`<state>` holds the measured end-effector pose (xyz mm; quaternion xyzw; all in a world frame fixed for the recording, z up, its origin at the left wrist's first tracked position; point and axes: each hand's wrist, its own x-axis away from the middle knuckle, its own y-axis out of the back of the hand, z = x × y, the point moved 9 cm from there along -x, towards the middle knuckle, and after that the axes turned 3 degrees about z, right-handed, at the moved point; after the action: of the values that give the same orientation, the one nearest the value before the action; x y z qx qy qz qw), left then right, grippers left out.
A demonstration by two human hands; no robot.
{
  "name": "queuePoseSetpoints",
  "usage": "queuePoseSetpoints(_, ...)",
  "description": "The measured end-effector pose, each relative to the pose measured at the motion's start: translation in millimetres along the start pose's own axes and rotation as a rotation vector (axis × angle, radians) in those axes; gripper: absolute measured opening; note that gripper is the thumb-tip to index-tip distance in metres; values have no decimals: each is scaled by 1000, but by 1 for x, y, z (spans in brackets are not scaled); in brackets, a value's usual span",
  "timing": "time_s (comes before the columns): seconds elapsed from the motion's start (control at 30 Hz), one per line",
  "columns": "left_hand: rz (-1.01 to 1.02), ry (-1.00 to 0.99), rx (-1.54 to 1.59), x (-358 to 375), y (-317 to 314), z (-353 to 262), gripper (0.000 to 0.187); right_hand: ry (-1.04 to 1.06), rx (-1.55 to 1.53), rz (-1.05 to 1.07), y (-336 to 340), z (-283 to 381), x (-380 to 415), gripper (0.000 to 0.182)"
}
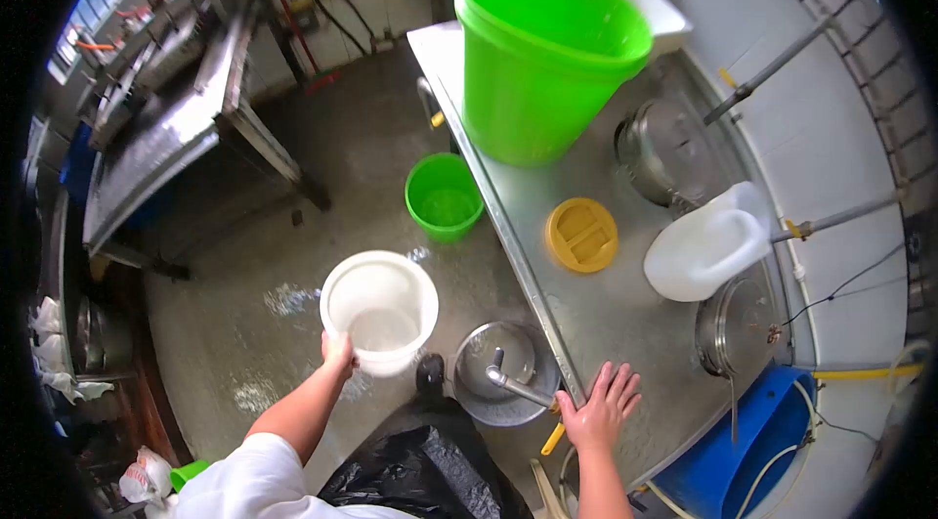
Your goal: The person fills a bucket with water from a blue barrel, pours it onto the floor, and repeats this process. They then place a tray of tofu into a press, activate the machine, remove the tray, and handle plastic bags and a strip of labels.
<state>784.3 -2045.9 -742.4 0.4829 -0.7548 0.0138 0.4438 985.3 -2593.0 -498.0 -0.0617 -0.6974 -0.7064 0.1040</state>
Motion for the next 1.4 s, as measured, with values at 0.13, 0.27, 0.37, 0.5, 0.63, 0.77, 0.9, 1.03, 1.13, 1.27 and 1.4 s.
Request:
queuePoseSetpoints(0.13, 277, 70, 44, 60, 101, 11, 34, 27, -168, -20, 10, -9, 23, 106)
queuePoseSetpoints(0.27, 520, 186, 215, 164, 174, 28, 30, 241, -454, -91, -20, -14, 111, 91)
queuePoseSetpoints(0.37, 690, 264, 314, 218, 204, 73, 27, 200, -1239, 332, 8, 24, 228, 93)
queuePoseSetpoints(0.5, 1357, 576, 638, 330, 185, 117, 35, 734, -1579, 232, 76, 73, 327, 95)
queuePoseSetpoints(0.63, 1251, 557, 427, 352, 190, 155, 41, 789, -1092, -34, 149, 90, 382, 94)
queuePoseSetpoints(0.77, 1581, 656, 390, 384, 173, 152, 53, 947, -710, -140, 237, 119, 421, 93)
queuePoseSetpoints(0.9, 1553, 559, 626, 403, 130, 100, 54, 1028, -533, -284, 284, 104, 422, 87)
queuePoseSetpoints(1.03, 1498, 300, 669, 434, 58, 22, 58, 889, -793, -397, 295, 8, 386, 83)
queuePoseSetpoints(1.13, 1432, -102, 654, 434, -19, -28, 63, 405, -1103, -410, 271, -106, 366, 99)
queuePoseSetpoints(1.27, 1677, -466, 171, 619, -94, -119, 60, 74, -1194, -774, 272, -206, 401, 127)
queuePoseSetpoints(1.4, 1613, -596, 57, 753, -169, -128, 58, 105, -1604, -821, 266, -243, 415, 122)
